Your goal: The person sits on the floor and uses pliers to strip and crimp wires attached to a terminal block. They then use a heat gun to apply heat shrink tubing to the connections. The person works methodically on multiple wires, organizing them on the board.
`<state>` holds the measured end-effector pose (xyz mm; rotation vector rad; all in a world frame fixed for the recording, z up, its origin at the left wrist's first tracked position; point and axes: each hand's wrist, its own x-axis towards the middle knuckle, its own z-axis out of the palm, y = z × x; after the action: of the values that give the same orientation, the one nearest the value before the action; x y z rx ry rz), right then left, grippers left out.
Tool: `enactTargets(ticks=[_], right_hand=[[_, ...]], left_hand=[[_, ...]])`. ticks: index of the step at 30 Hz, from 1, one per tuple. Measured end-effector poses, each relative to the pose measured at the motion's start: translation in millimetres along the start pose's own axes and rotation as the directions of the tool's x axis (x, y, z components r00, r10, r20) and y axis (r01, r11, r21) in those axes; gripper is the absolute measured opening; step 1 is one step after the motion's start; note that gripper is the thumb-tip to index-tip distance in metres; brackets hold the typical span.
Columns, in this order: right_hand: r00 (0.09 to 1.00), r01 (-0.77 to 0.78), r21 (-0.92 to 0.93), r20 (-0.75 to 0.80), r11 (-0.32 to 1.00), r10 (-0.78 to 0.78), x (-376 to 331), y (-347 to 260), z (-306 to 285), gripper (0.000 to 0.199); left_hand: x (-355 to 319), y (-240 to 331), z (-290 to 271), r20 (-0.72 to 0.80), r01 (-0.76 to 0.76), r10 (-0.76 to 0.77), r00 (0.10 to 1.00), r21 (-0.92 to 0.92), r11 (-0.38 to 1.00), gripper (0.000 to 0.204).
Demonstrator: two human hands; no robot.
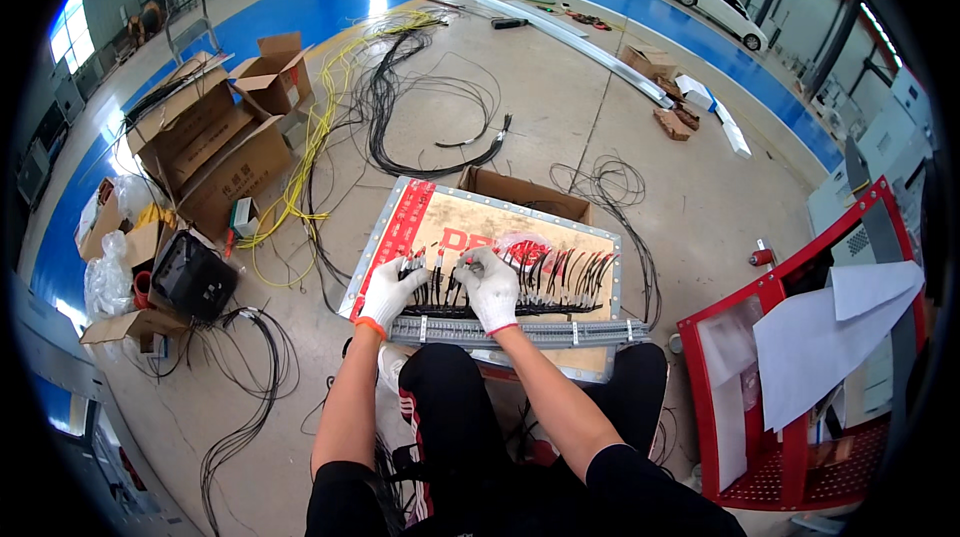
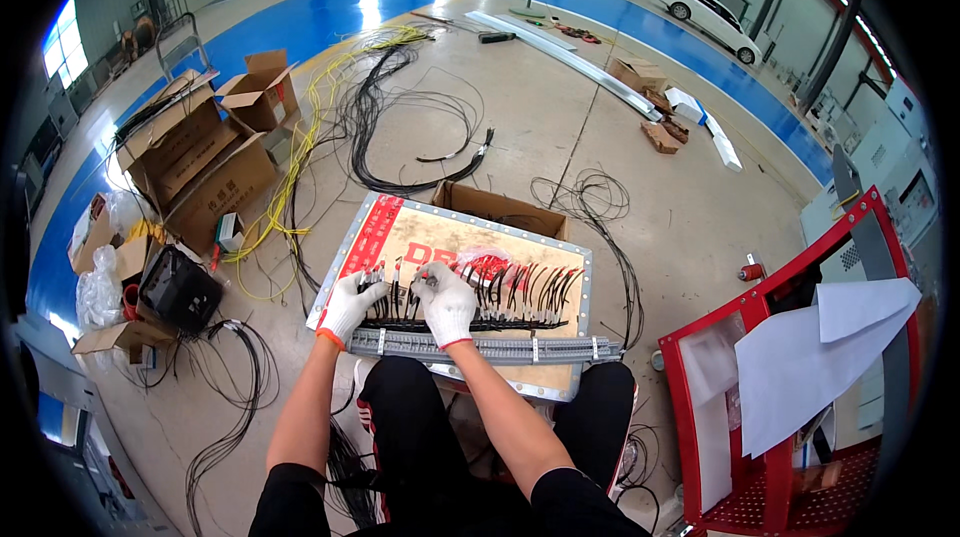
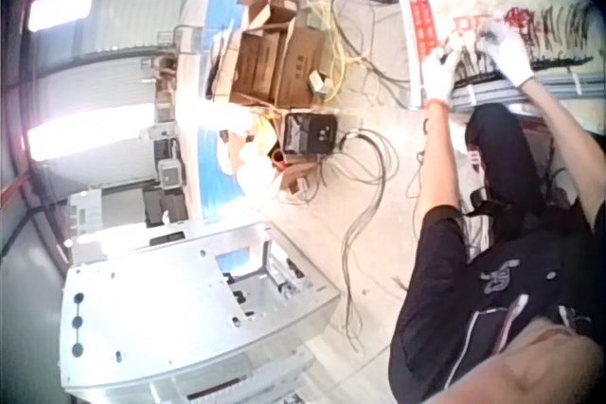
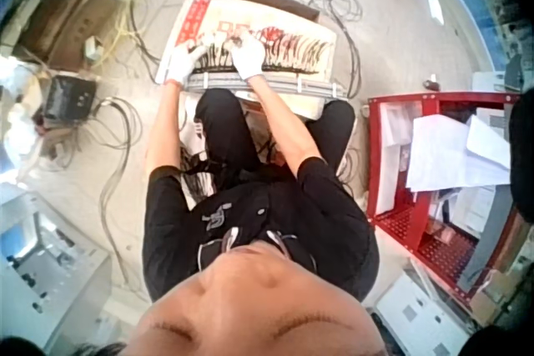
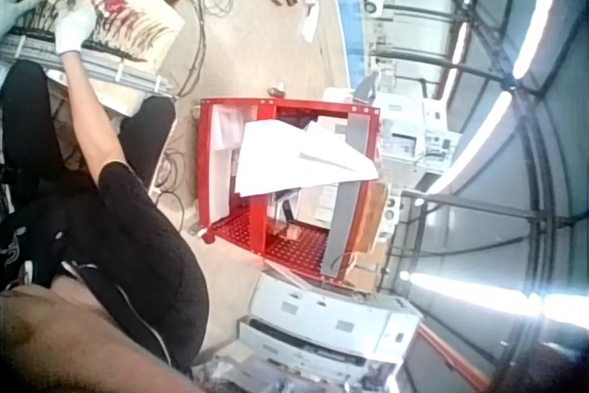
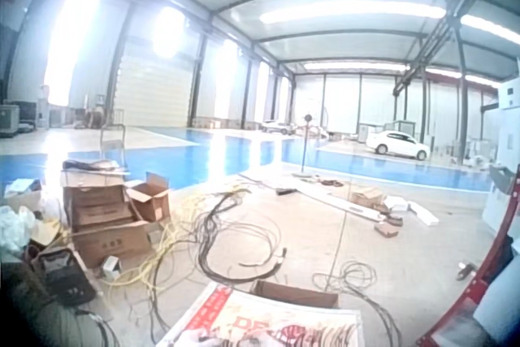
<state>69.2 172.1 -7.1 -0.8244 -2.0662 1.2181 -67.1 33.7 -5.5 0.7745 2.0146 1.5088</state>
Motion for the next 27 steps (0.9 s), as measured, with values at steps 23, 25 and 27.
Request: enactTargets(ticks=[23,25,27], right_hand=[[0.828,0.183,-0.435,0.551,0.882,0.100,13.3,14.0,11.7,0.032],[0.808,-0.033,-0.412,0.525,0.911,0.267,9.2,4.7,12.0,0.042],[0.832,-0.025,-0.363,0.510,0.932,0.221,8.0,16.1,10.0,0.043]], left_hand=[[8.9,-16.1,3.8,0.049,0.088,-0.084,0.995,-0.086,0.992,0.022],[4.9,-16.3,-1.1,0.045,0.106,-0.103,0.994,-0.069,0.992,0.022],[5.6,-13.5,1.3,0.047,0.097,-0.093,0.995,-0.095,0.991,0.022]])
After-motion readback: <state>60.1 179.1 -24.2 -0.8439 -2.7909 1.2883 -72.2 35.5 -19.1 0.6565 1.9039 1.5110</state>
